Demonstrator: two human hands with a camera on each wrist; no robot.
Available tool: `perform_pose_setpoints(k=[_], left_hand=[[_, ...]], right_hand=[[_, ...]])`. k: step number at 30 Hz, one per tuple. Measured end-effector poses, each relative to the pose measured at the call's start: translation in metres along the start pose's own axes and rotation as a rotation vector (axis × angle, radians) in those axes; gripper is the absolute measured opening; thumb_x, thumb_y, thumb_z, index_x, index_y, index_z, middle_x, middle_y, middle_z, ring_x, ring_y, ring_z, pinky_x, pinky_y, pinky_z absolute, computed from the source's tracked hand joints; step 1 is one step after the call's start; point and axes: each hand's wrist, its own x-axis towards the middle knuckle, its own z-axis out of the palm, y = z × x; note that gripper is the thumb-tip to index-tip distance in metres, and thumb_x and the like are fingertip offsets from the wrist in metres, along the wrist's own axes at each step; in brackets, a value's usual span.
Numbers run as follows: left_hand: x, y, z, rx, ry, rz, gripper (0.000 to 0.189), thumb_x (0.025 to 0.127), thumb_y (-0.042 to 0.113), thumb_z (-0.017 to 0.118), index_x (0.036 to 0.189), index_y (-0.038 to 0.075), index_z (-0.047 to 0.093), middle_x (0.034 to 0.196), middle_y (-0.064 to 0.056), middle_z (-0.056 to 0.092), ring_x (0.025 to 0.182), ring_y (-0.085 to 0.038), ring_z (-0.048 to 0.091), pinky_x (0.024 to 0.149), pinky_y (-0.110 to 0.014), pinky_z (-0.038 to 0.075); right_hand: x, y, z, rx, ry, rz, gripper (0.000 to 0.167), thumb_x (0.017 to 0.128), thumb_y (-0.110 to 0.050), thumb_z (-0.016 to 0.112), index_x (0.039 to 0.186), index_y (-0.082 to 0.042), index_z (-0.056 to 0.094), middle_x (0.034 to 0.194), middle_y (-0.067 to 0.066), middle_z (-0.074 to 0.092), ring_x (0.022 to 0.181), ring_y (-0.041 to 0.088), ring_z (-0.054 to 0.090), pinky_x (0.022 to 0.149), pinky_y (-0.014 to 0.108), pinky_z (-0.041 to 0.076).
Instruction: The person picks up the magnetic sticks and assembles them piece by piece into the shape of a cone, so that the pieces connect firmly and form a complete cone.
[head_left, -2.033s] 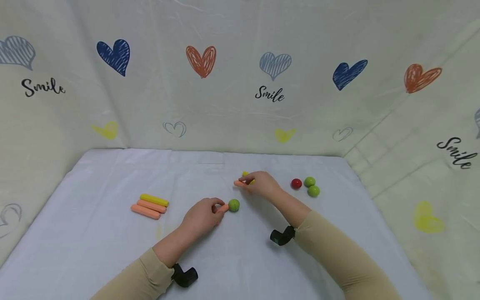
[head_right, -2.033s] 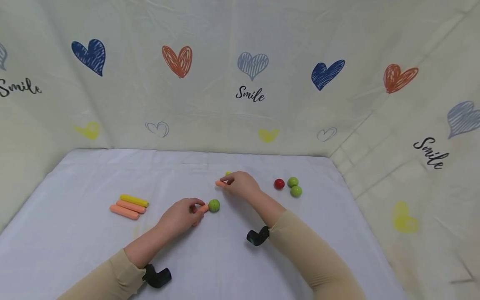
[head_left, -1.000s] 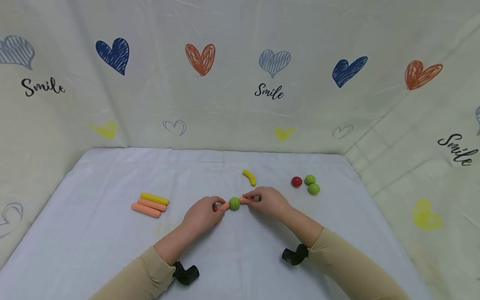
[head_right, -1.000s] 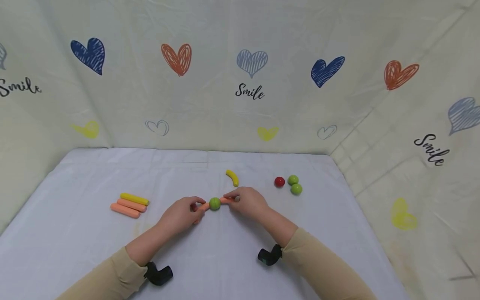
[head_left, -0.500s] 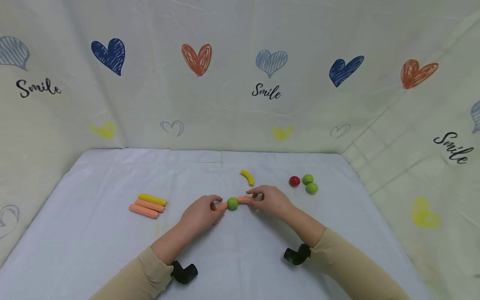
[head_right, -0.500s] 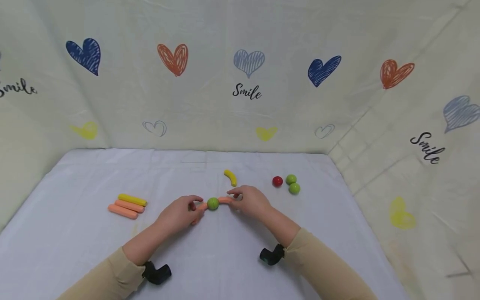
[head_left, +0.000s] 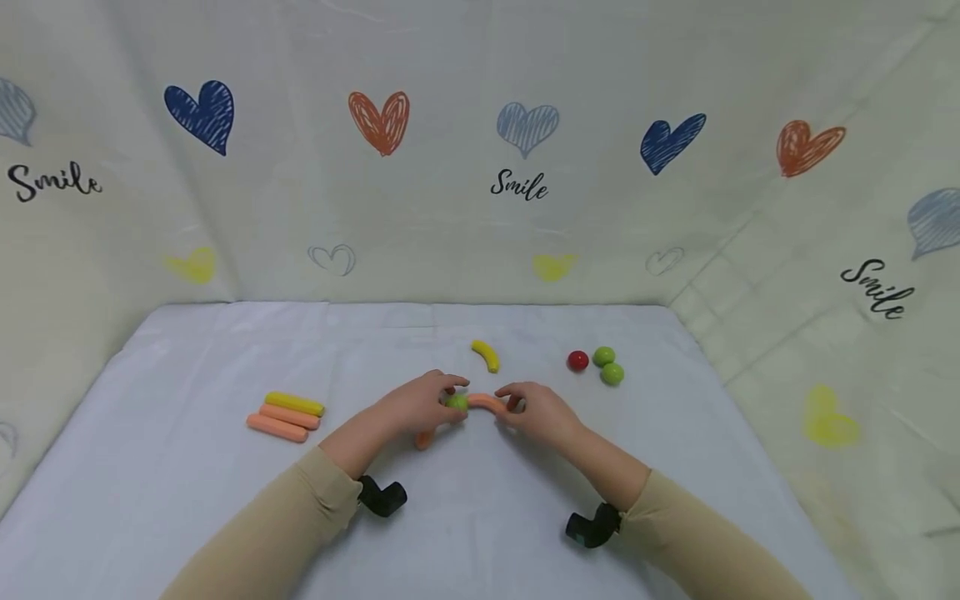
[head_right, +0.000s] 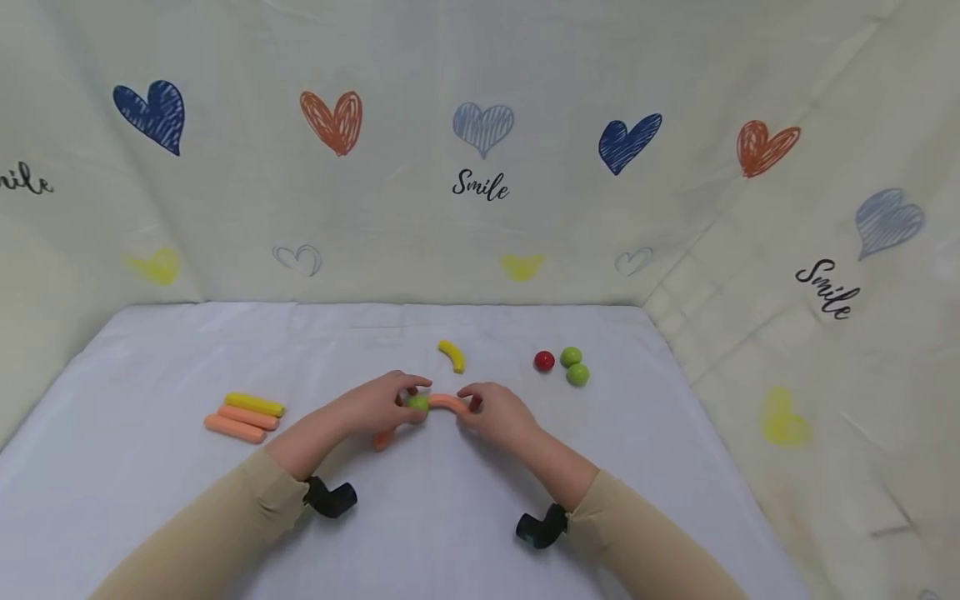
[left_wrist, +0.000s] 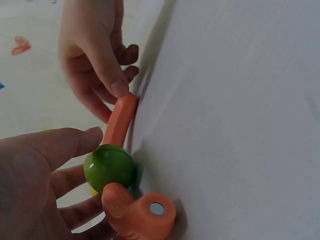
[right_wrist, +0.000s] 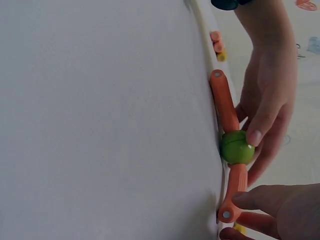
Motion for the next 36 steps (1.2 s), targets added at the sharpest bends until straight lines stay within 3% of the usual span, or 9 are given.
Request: perform_pose_setpoints(k=[3, 10, 13, 19, 26, 36], left_hand=[[0.004, 0.001, -0.003, 0.020, -0.034, 0.014, 0.050, 0.094, 0.037, 0.067, 0.142, 0.026, 0.055, 0.129, -0.002, 0.056, 0.113, -0.019, 0.055, 0.099, -0.045, 0.043], [0.003, 0.003, -0.005, -0.001, -0.061, -0.013, 0.039, 0.096, 0.030, 0.065, 0.135, 0.029, 0.062, 0.128, -0.001, 0.056, 0.084, -0.014, 0.057, 0.088, -0.039, 0.046], [0.001, 0.002, -0.005, 0.001, -0.051, -0.026, 0.038, 0.095, 0.030, 0.066, 0.134, 0.028, 0.062, 0.125, -0.001, 0.058, 0.087, -0.015, 0.058, 0.089, -0.040, 0.046], [-0.007, 0.000, -0.003, -0.029, 0.004, -0.036, 0.039, 0.094, 0.031, 0.067, 0.132, 0.023, 0.062, 0.118, -0.002, 0.063, 0.101, -0.018, 0.057, 0.093, -0.044, 0.045], [-0.020, -0.003, 0.003, -0.090, 0.084, -0.095, 0.046, 0.093, 0.034, 0.069, 0.136, 0.020, 0.059, 0.112, -0.004, 0.065, 0.092, -0.017, 0.058, 0.084, -0.042, 0.047], [-0.035, -0.004, 0.010, -0.112, 0.168, -0.180, 0.054, 0.091, 0.038, 0.071, 0.139, 0.018, 0.055, 0.090, -0.001, 0.060, 0.078, -0.018, 0.054, 0.070, -0.036, 0.044]], right_hand=[[0.001, -0.002, 0.002, 0.009, -0.005, 0.008, 0.033, 0.089, -0.021, 0.076, 0.121, -0.016, 0.070, 0.087, -0.002, 0.063, 0.078, 0.016, 0.056, 0.066, 0.028, 0.048], [0.005, -0.007, 0.008, 0.011, 0.008, 0.009, 0.031, 0.090, -0.022, 0.075, 0.120, -0.017, 0.071, 0.089, -0.001, 0.062, 0.081, 0.017, 0.054, 0.067, 0.030, 0.048], [0.006, -0.009, 0.010, 0.019, 0.015, 0.004, 0.029, 0.090, -0.023, 0.075, 0.118, -0.017, 0.072, 0.089, -0.002, 0.062, 0.083, 0.018, 0.054, 0.069, 0.030, 0.048], [0.015, -0.014, 0.013, 0.018, 0.032, -0.042, 0.024, 0.092, -0.026, 0.073, 0.113, -0.017, 0.074, 0.085, -0.004, 0.063, 0.081, 0.016, 0.054, 0.069, 0.030, 0.047], [0.027, -0.026, 0.014, -0.030, 0.038, -0.092, 0.022, 0.092, -0.030, 0.072, 0.112, -0.021, 0.076, 0.092, -0.005, 0.067, 0.084, 0.016, 0.056, 0.073, 0.032, 0.049], [0.040, -0.036, 0.017, -0.072, 0.004, -0.232, 0.023, 0.094, -0.022, 0.071, 0.116, -0.021, 0.076, 0.111, -0.005, 0.070, 0.096, 0.014, 0.061, 0.081, 0.032, 0.049]])
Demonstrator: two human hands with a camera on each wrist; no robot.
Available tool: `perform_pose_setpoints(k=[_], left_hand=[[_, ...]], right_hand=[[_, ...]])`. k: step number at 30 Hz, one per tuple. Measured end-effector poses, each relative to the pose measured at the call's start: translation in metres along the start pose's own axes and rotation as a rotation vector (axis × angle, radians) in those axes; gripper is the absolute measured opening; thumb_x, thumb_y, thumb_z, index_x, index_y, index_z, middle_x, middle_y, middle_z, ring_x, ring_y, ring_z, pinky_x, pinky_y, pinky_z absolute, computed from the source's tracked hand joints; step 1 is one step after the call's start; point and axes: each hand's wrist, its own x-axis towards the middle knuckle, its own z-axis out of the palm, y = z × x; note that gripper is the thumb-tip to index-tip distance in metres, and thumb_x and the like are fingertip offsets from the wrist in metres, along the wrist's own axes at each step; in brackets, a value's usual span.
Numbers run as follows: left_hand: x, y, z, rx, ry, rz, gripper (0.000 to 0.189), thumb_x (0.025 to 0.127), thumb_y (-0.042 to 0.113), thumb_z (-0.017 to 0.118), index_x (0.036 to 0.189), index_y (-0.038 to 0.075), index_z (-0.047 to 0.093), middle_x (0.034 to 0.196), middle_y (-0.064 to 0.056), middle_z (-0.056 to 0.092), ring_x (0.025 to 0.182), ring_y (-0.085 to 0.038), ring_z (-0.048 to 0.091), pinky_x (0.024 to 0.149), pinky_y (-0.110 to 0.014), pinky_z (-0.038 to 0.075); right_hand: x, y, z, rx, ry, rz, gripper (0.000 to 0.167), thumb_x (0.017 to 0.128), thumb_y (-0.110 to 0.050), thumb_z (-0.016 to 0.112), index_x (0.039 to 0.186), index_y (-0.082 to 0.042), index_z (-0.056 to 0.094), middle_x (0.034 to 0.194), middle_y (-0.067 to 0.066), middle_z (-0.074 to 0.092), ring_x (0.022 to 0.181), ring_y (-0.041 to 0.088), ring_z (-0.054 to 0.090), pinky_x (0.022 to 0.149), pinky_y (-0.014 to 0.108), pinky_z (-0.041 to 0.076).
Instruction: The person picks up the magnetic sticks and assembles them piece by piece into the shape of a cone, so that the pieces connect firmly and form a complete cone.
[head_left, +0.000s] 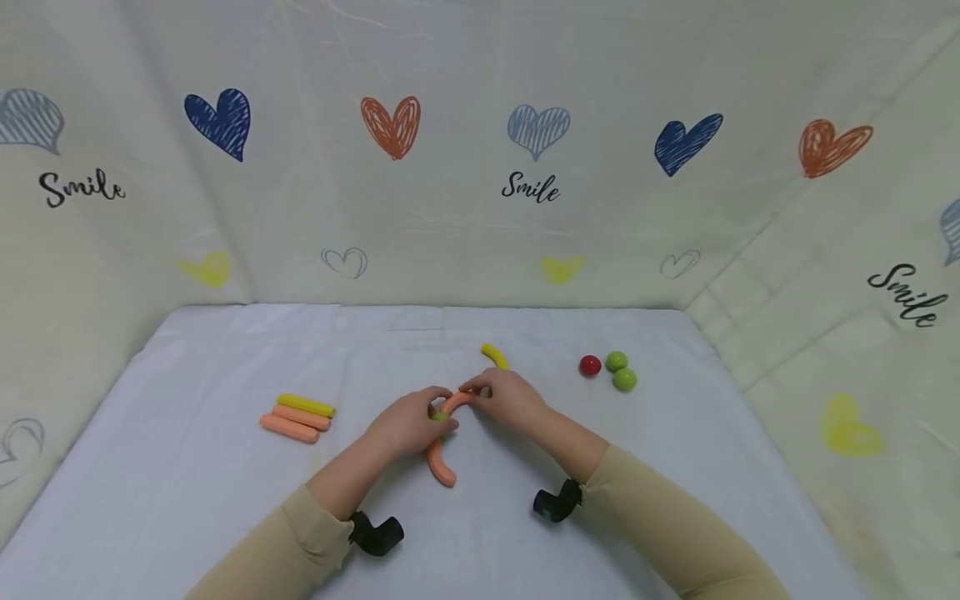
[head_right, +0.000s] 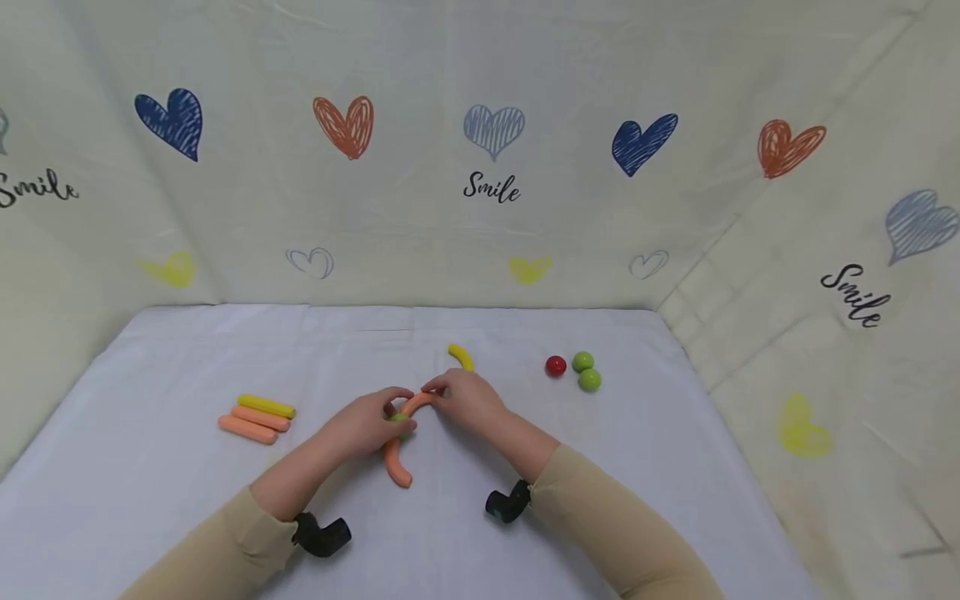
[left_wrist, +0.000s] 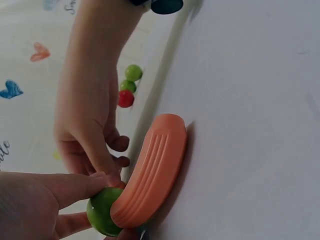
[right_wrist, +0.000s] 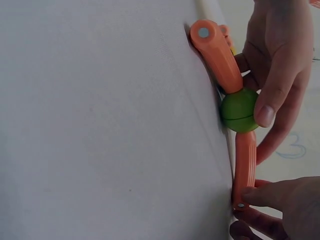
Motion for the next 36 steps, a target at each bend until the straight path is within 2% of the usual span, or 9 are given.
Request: perform_pose_setpoints(k=[6, 10, 16, 24, 31, 36], left_hand=[[-0.003, 0.000, 0.000, -0.004, 0.012, -0.005, 0.057, 0.091, 0.040, 0.071, 0.140, 0.017, 0.054, 0.088, 0.000, 0.059, 0.077, -0.018, 0.054, 0.069, -0.037, 0.043], [-0.002, -0.001, 0.000, 0.004, 0.011, -0.007, 0.058, 0.092, 0.043, 0.069, 0.140, 0.016, 0.054, 0.089, 0.000, 0.060, 0.076, -0.017, 0.055, 0.068, -0.036, 0.044], [0.001, -0.001, -0.001, 0.002, 0.026, -0.015, 0.056, 0.093, 0.044, 0.067, 0.139, 0.016, 0.055, 0.099, -0.004, 0.063, 0.077, -0.017, 0.057, 0.068, -0.036, 0.047], [0.011, 0.005, -0.007, 0.024, 0.054, 0.012, 0.050, 0.094, 0.048, 0.065, 0.133, 0.018, 0.062, 0.107, -0.005, 0.064, 0.089, -0.019, 0.059, 0.080, -0.041, 0.049], [0.026, 0.007, -0.008, 0.040, 0.020, 0.017, 0.041, 0.095, 0.039, 0.066, 0.132, 0.021, 0.064, 0.109, -0.002, 0.065, 0.086, -0.017, 0.058, 0.077, -0.036, 0.049], [0.035, 0.008, -0.007, 0.032, -0.003, 0.021, 0.037, 0.095, 0.035, 0.067, 0.129, 0.022, 0.066, 0.108, -0.003, 0.065, 0.084, -0.016, 0.057, 0.074, -0.034, 0.048]], right_hand=[[0.003, 0.002, 0.000, 0.006, -0.014, -0.009, 0.025, 0.093, -0.023, 0.071, 0.118, -0.023, 0.075, 0.105, -0.006, 0.068, 0.082, 0.011, 0.055, 0.070, 0.027, 0.047], [0.004, 0.005, -0.007, 0.030, -0.009, 0.012, 0.027, 0.093, -0.025, 0.070, 0.120, -0.024, 0.074, 0.101, -0.006, 0.066, 0.078, 0.013, 0.055, 0.065, 0.027, 0.047], [0.004, 0.009, -0.018, 0.019, -0.004, 0.028, 0.029, 0.093, -0.024, 0.071, 0.122, -0.023, 0.073, 0.101, -0.005, 0.065, 0.082, 0.015, 0.055, 0.066, 0.028, 0.048], [0.005, 0.021, -0.028, 0.055, 0.068, 0.114, 0.031, 0.091, -0.028, 0.073, 0.122, -0.023, 0.073, 0.105, -0.002, 0.065, 0.089, 0.018, 0.055, 0.071, 0.029, 0.049], [0.006, 0.036, -0.041, 0.080, 0.126, 0.196, 0.031, 0.092, -0.029, 0.073, 0.122, -0.025, 0.072, 0.112, 0.000, 0.066, 0.095, 0.021, 0.056, 0.074, 0.032, 0.048], [0.008, 0.043, -0.045, 0.097, 0.130, 0.210, 0.032, 0.093, -0.029, 0.071, 0.124, -0.023, 0.071, 0.113, 0.002, 0.066, 0.098, 0.022, 0.056, 0.076, 0.033, 0.049]])
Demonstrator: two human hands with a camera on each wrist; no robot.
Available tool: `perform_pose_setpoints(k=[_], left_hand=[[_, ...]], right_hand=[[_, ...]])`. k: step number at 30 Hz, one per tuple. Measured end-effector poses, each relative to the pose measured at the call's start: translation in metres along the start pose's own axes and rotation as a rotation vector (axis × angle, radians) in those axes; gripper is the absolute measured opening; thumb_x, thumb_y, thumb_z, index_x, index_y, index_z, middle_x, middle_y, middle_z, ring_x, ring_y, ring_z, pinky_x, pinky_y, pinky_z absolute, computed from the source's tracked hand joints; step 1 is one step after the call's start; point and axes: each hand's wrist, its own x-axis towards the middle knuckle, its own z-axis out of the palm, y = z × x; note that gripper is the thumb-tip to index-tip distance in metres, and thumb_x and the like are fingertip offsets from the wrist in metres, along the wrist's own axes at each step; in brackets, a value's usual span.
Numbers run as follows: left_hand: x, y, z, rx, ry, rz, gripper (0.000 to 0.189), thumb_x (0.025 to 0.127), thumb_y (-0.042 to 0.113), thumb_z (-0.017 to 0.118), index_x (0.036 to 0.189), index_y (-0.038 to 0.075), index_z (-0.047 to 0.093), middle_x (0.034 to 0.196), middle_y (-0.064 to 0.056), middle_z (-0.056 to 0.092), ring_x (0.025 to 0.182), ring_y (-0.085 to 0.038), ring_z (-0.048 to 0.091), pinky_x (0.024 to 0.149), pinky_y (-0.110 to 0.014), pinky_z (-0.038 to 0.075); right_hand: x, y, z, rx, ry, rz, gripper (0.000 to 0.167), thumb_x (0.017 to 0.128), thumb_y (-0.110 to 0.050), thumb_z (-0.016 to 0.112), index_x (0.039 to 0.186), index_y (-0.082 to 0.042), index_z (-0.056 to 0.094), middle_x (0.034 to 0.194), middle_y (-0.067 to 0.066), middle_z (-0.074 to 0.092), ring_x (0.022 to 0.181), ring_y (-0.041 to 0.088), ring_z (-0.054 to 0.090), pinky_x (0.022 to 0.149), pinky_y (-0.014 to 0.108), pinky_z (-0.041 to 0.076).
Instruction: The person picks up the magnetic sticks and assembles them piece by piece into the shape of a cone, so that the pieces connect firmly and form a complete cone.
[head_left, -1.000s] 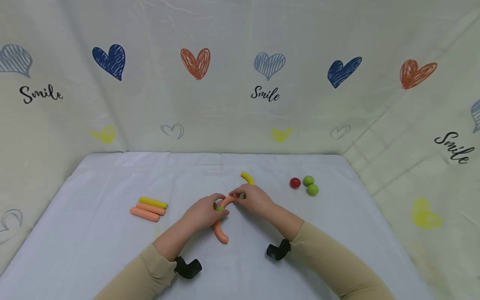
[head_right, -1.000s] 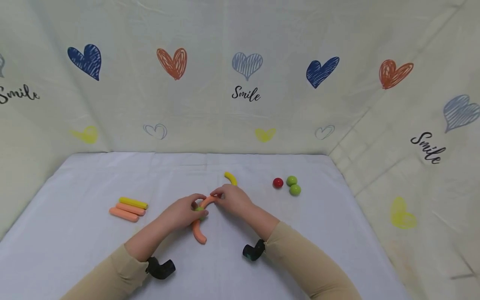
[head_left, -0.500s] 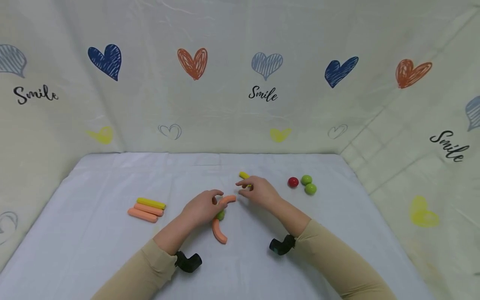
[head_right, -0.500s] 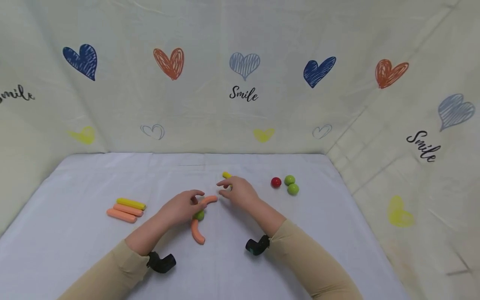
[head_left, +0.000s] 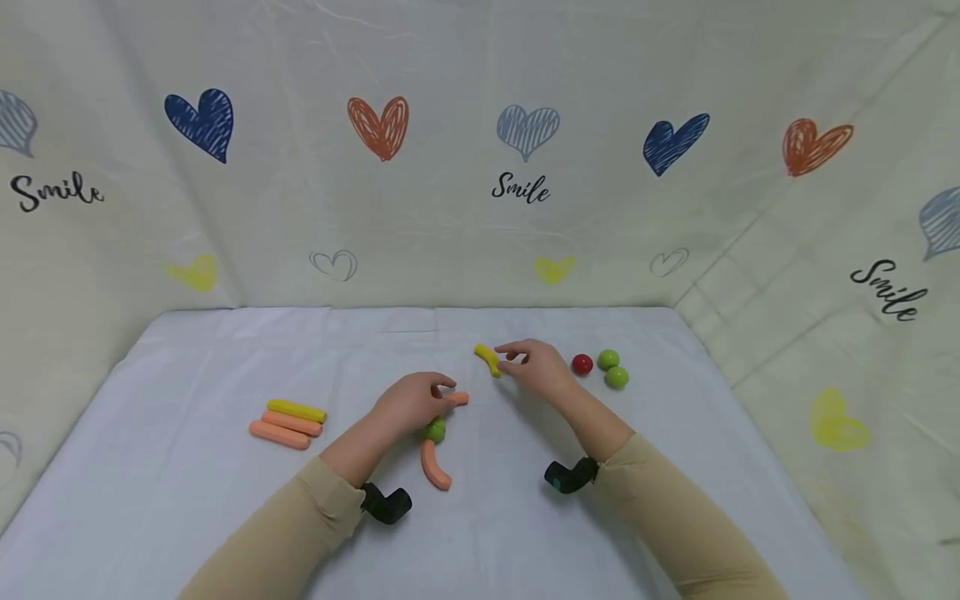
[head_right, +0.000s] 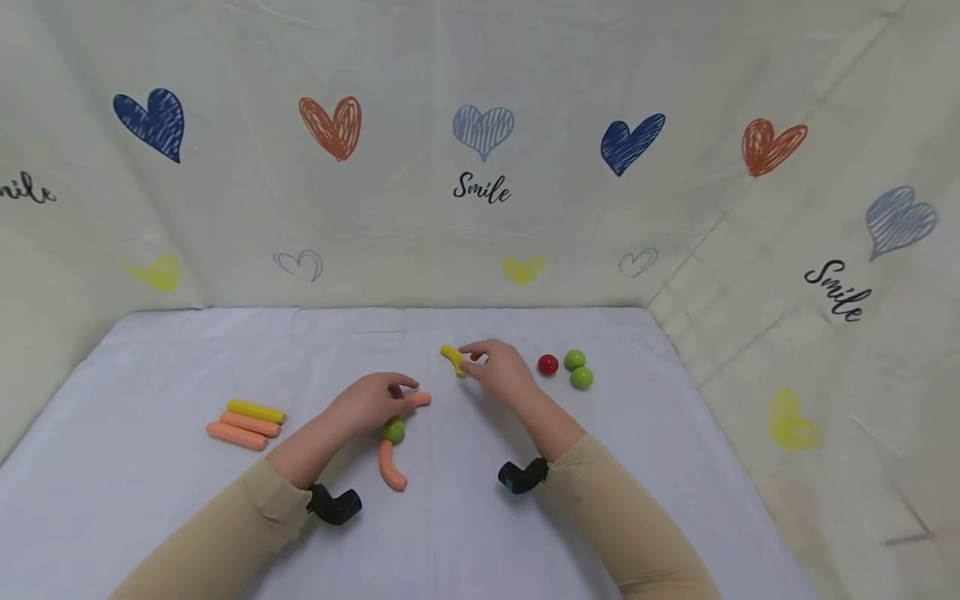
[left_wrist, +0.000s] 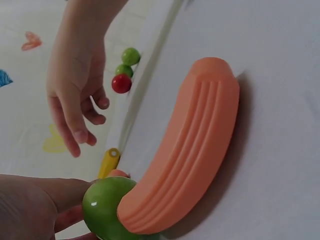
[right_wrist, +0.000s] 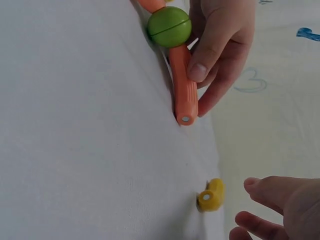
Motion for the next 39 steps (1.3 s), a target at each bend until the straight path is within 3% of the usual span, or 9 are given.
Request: perform_pose_setpoints(k=[9, 20, 39], left_hand=[[0.006, 0.000, -0.002, -0.067, -0.045, -0.020, 0.037, 0.091, 0.028, 0.070, 0.127, 0.020, 0.068, 0.107, -0.005, 0.064, 0.085, -0.018, 0.057, 0.073, -0.033, 0.047], [0.006, -0.001, -0.004, -0.123, -0.067, -0.037, 0.032, 0.090, 0.027, 0.071, 0.121, 0.020, 0.072, 0.111, -0.005, 0.065, 0.088, -0.018, 0.057, 0.074, -0.032, 0.047], [0.003, 0.000, -0.002, -0.140, -0.031, -0.054, 0.028, 0.090, 0.025, 0.070, 0.116, 0.017, 0.074, 0.104, -0.003, 0.065, 0.081, -0.017, 0.058, 0.070, -0.030, 0.047]], right_hand=[[0.016, 0.004, 0.010, 0.078, -0.044, 0.042, 0.037, 0.093, -0.030, 0.070, 0.129, -0.022, 0.068, 0.119, 0.006, 0.063, 0.104, 0.025, 0.055, 0.083, 0.037, 0.049], [0.034, -0.002, 0.028, 0.079, -0.019, 0.131, 0.039, 0.092, -0.025, 0.071, 0.130, -0.020, 0.068, 0.118, 0.008, 0.063, 0.104, 0.025, 0.055, 0.088, 0.038, 0.048], [0.035, -0.006, 0.024, 0.031, -0.004, 0.151, 0.039, 0.093, -0.028, 0.070, 0.131, -0.021, 0.067, 0.117, 0.007, 0.064, 0.101, 0.023, 0.056, 0.085, 0.037, 0.049]])
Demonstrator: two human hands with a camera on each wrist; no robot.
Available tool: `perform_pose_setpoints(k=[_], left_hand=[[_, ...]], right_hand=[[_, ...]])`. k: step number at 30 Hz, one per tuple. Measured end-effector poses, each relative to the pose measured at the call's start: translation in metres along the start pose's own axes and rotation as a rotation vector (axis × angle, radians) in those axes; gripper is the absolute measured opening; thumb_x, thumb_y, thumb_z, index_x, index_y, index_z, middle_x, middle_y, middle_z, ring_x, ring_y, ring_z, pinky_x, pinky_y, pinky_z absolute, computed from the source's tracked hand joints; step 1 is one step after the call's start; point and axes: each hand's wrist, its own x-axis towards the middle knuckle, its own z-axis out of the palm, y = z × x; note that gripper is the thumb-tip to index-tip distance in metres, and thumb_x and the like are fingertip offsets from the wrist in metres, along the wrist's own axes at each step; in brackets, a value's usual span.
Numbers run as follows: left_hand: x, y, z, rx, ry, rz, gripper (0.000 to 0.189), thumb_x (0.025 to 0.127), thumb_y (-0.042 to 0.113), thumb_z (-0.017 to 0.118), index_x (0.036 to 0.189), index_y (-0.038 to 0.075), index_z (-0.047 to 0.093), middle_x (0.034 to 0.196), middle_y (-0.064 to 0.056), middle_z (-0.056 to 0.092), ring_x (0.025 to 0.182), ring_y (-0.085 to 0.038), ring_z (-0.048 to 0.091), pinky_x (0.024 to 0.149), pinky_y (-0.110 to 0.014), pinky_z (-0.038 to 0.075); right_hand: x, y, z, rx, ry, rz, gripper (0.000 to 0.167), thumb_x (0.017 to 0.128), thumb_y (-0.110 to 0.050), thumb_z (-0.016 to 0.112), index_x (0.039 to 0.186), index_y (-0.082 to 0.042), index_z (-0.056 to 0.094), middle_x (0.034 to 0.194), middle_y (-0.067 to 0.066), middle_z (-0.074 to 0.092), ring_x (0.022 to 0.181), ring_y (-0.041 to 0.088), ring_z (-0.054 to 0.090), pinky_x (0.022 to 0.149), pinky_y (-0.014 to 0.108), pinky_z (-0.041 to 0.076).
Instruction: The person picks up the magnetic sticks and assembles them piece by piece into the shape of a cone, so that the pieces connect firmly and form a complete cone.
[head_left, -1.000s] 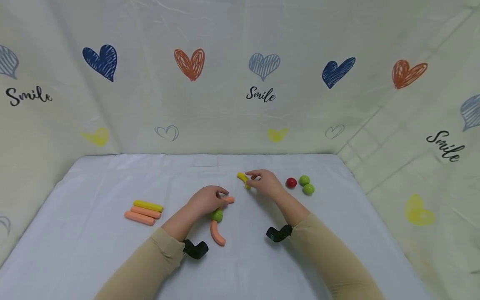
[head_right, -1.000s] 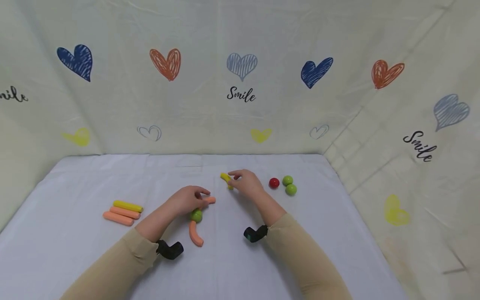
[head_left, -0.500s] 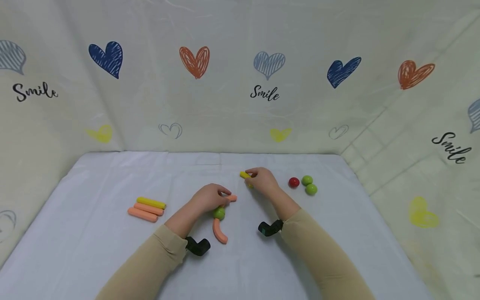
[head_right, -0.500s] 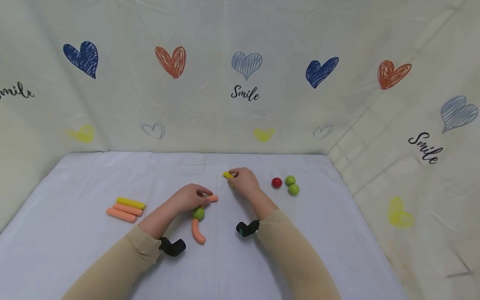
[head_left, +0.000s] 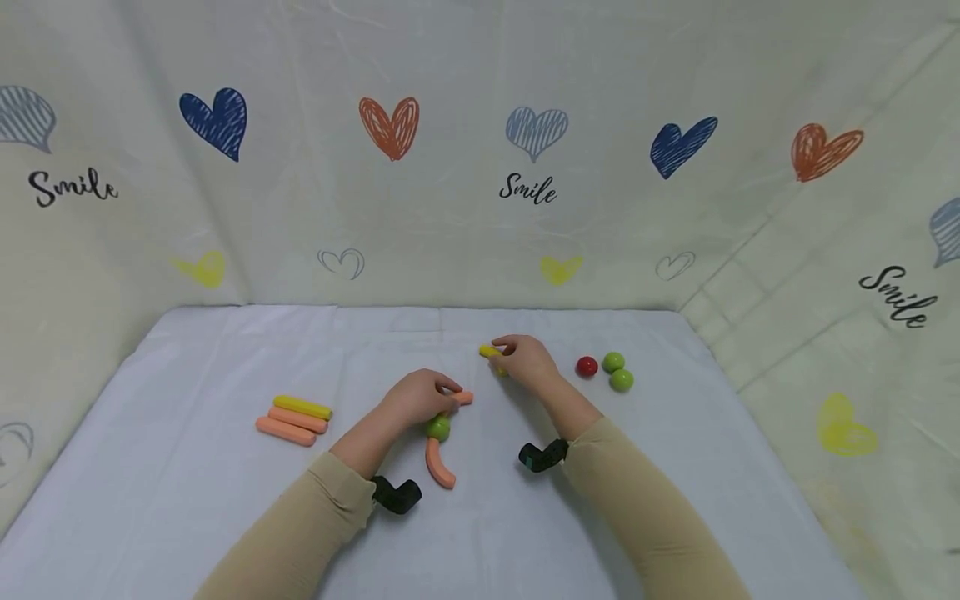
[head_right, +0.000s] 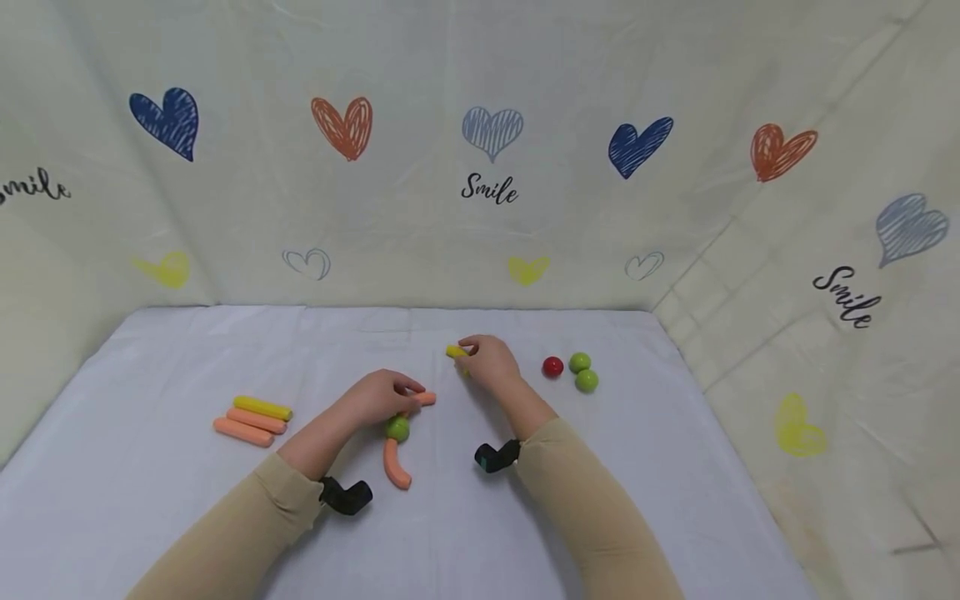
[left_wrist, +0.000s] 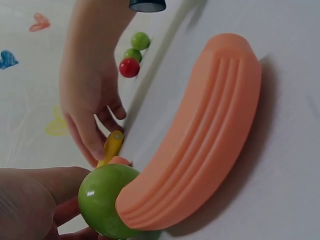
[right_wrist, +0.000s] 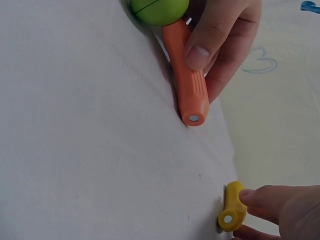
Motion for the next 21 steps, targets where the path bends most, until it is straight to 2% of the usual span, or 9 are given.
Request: perform_pose_setpoints(k=[5, 10, 16, 21], left_hand=[[-0.002, 0.000, 0.000, -0.003, 0.003, -0.002, 0.027, 0.090, 0.025, 0.071, 0.116, 0.018, 0.074, 0.105, -0.004, 0.065, 0.082, -0.017, 0.057, 0.070, -0.030, 0.047], [-0.001, 0.001, 0.000, -0.005, 0.002, -0.007, 0.027, 0.090, 0.025, 0.070, 0.116, 0.018, 0.074, 0.106, -0.004, 0.064, 0.082, -0.017, 0.057, 0.069, -0.030, 0.046], [-0.002, 0.001, 0.001, -0.015, 0.006, -0.007, 0.027, 0.090, 0.023, 0.070, 0.117, 0.018, 0.073, 0.106, -0.004, 0.063, 0.082, -0.018, 0.056, 0.068, -0.029, 0.046], [-0.003, 0.000, 0.001, -0.002, 0.010, 0.005, 0.028, 0.090, 0.023, 0.070, 0.117, 0.018, 0.073, 0.108, -0.004, 0.064, 0.084, -0.017, 0.056, 0.070, -0.031, 0.046]], right_hand=[[-0.003, 0.006, -0.010, -0.029, 0.012, -0.021, 0.037, 0.095, -0.034, 0.066, 0.130, -0.022, 0.066, 0.119, 0.007, 0.063, 0.106, 0.026, 0.054, 0.088, 0.040, 0.048], [-0.012, 0.022, -0.033, -0.067, 0.036, -0.079, 0.039, 0.095, -0.033, 0.066, 0.131, -0.019, 0.066, 0.122, 0.009, 0.063, 0.110, 0.029, 0.054, 0.089, 0.042, 0.048], [-0.031, 0.051, -0.067, -0.087, 0.096, -0.138, 0.039, 0.095, -0.029, 0.066, 0.131, -0.013, 0.066, 0.122, 0.013, 0.062, 0.103, 0.029, 0.056, 0.082, 0.041, 0.048], [-0.049, 0.082, -0.093, -0.094, 0.123, -0.117, 0.042, 0.096, -0.030, 0.065, 0.133, -0.012, 0.064, 0.125, 0.012, 0.061, 0.100, 0.028, 0.057, 0.078, 0.039, 0.046]])
